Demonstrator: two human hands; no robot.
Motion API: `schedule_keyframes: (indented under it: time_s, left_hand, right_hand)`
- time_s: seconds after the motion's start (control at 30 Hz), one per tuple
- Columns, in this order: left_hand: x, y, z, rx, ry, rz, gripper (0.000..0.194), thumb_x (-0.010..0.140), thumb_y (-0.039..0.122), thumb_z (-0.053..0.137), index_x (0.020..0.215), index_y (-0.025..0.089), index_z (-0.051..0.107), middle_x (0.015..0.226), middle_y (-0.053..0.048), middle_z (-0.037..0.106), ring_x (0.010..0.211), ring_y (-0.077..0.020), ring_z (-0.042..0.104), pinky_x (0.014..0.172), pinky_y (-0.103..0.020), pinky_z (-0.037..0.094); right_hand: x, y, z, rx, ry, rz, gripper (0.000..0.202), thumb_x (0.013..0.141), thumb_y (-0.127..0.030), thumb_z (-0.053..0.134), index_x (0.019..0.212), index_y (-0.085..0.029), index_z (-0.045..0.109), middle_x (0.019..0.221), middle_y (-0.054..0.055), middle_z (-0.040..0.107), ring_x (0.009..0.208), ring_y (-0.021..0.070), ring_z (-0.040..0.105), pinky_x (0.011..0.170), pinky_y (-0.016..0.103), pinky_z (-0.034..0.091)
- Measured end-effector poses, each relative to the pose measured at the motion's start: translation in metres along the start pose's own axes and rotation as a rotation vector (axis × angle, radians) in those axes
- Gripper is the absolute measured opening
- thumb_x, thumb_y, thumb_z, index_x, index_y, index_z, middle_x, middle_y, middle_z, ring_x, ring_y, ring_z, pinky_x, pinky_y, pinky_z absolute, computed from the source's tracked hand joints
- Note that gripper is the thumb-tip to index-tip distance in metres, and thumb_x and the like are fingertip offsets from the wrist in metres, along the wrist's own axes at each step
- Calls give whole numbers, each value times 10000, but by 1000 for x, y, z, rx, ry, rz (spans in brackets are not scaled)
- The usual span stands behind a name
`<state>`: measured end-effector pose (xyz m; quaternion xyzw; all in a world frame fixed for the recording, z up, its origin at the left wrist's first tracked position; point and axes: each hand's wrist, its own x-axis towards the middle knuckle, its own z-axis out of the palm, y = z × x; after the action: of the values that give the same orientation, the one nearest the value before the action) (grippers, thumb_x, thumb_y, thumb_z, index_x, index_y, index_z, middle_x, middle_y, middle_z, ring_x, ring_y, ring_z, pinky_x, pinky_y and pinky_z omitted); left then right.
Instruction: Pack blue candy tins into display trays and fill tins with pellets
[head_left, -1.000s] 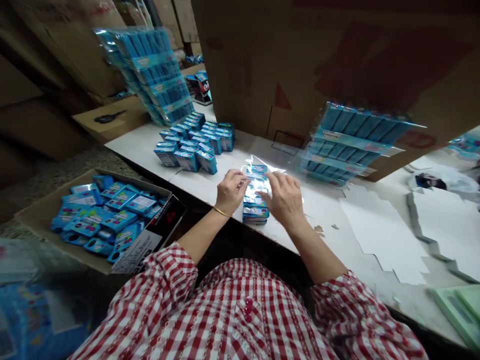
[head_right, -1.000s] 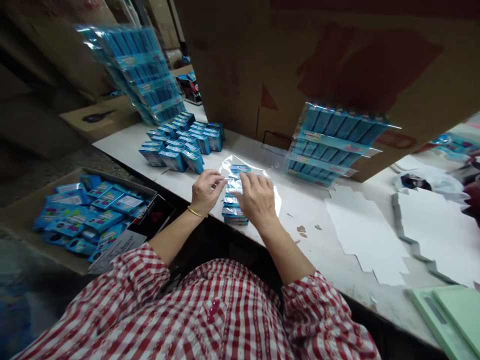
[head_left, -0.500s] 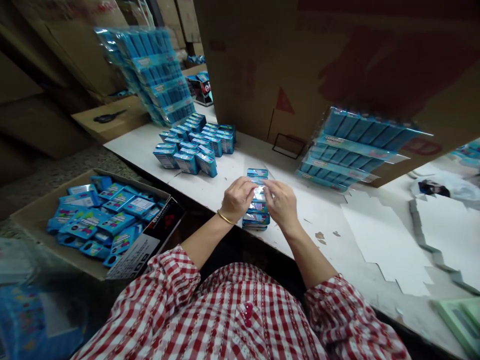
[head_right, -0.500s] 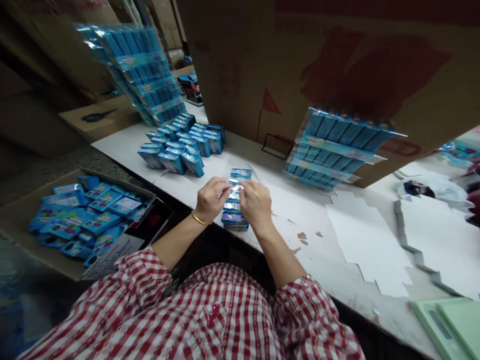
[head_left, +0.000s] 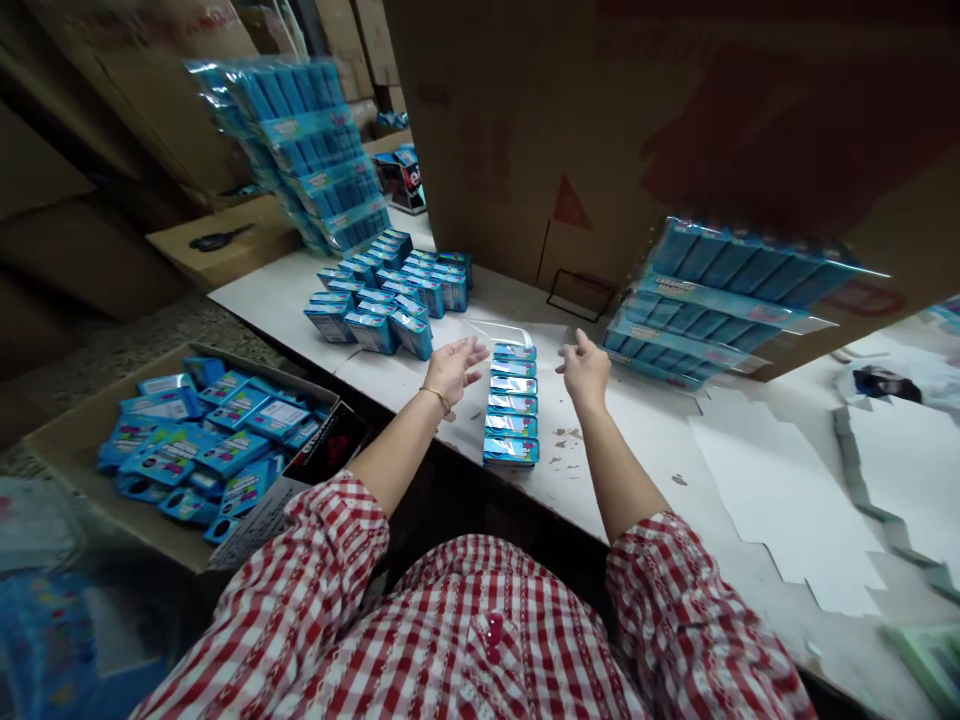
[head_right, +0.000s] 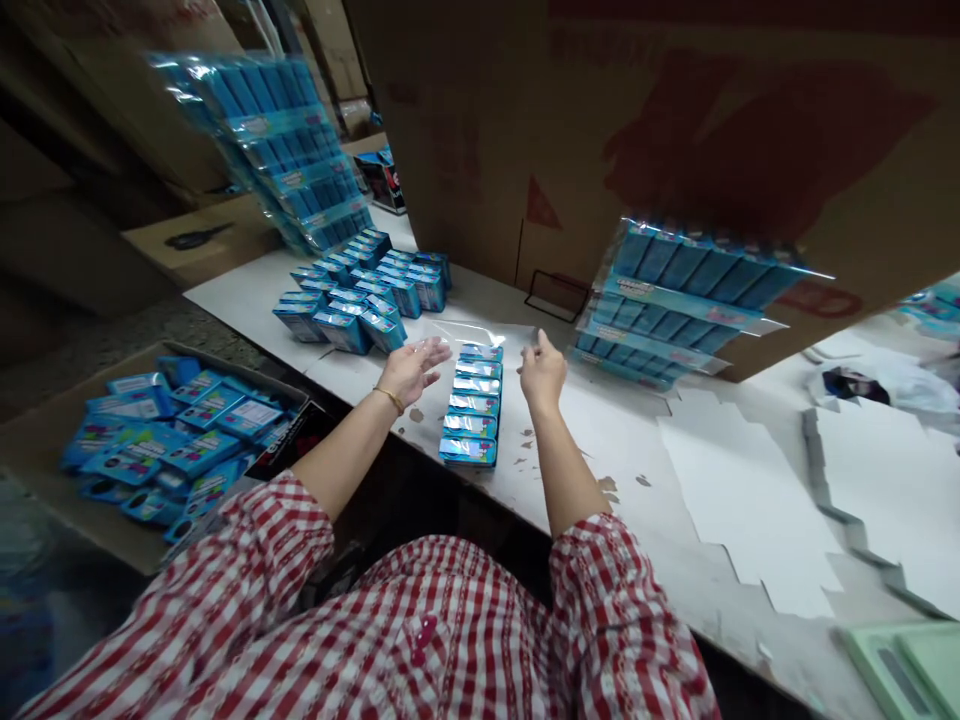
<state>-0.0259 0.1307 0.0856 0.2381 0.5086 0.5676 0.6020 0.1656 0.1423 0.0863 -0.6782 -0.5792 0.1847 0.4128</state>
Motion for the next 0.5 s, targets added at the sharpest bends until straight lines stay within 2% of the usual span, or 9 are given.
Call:
schedule_keyframes:
  time_s: [0.07, 0.13, 0.23, 0.3, 0.37, 0.4, 0.47, 0.5]
  left_hand:
    - [9, 14, 10, -113, -32, -36, 76, 856, 179, 509, 883, 131, 562, 867, -49, 642, 756, -83, 637, 519, -126, 453]
    - [12, 32, 20, -202, -73, 20, 98, 861, 145, 497, 932, 131, 563, 877, -47, 650, 796, -81, 640, 623, -141, 493]
    - [-1, 60, 35, -225, -220, 326, 205, 886, 224, 481, 1070, 170, 550, 964, -35, 651, 921, -96, 628, 810, -201, 497]
    - [-12, 70, 40, -173, -315, 568, 288, 887, 323, 480, 1152, 222, 526, 1036, -25, 635, 1016, -121, 600, 900, -249, 468]
    - [-11, 66, 41, -115, -362, 746, 390, 847, 410, 524, 1210, 267, 494, 1087, -22, 615, 1067, -148, 576, 948, -283, 442]
    - [-3, 59, 40, -95, -361, 779, 441, 823, 439, 548, 1227, 274, 481, 1092, -28, 609, 1067, -158, 575, 957, -294, 436]
    - [25, 34, 36, -79, -310, 685, 483, 802, 466, 564, 1223, 244, 482, 1031, -45, 621, 995, -153, 607, 931, -297, 453]
    - [43, 20, 33, -82, -215, 557, 452, 828, 466, 525, 1200, 212, 497, 964, -52, 631, 938, -139, 625, 910, -293, 464]
  right_hand:
    - [17, -6, 4, 209, 48, 29, 534, 782, -285, 433, 1292, -131, 472, 779, 4, 657, 463, 76, 536, 563, 231, 462]
    - [33, -19, 0, 399, 111, -24, 570, 779, -323, 455, 1323, -153, 430, 876, 22, 654, 461, 65, 512, 471, 213, 439]
    - [47, -45, -20, 657, 182, -174, 619, 803, -372, 473, 1384, -229, 314, 1014, 43, 628, 537, 69, 540, 395, 175, 392]
    - [52, -59, -33, 774, 194, -249, 624, 816, -395, 481, 1392, -290, 263, 1054, 31, 614, 568, 65, 559, 378, 152, 370]
    - [57, -62, -34, 857, 178, -248, 605, 802, -413, 519, 1356, -307, 299, 1058, 20, 615, 548, 54, 556, 364, 138, 352]
    - [60, -59, -28, 890, 155, -214, 582, 782, -419, 550, 1315, -291, 352, 1042, 19, 623, 522, 46, 545, 354, 133, 343]
    - [67, -43, -5, 940, 77, -57, 499, 726, -414, 621, 1164, -227, 472, 966, 21, 649, 457, 33, 509, 336, 133, 335]
    - [72, -31, 11, 955, 26, 61, 441, 702, -404, 647, 1065, -197, 509, 910, 20, 660, 438, 33, 501, 338, 136, 349]
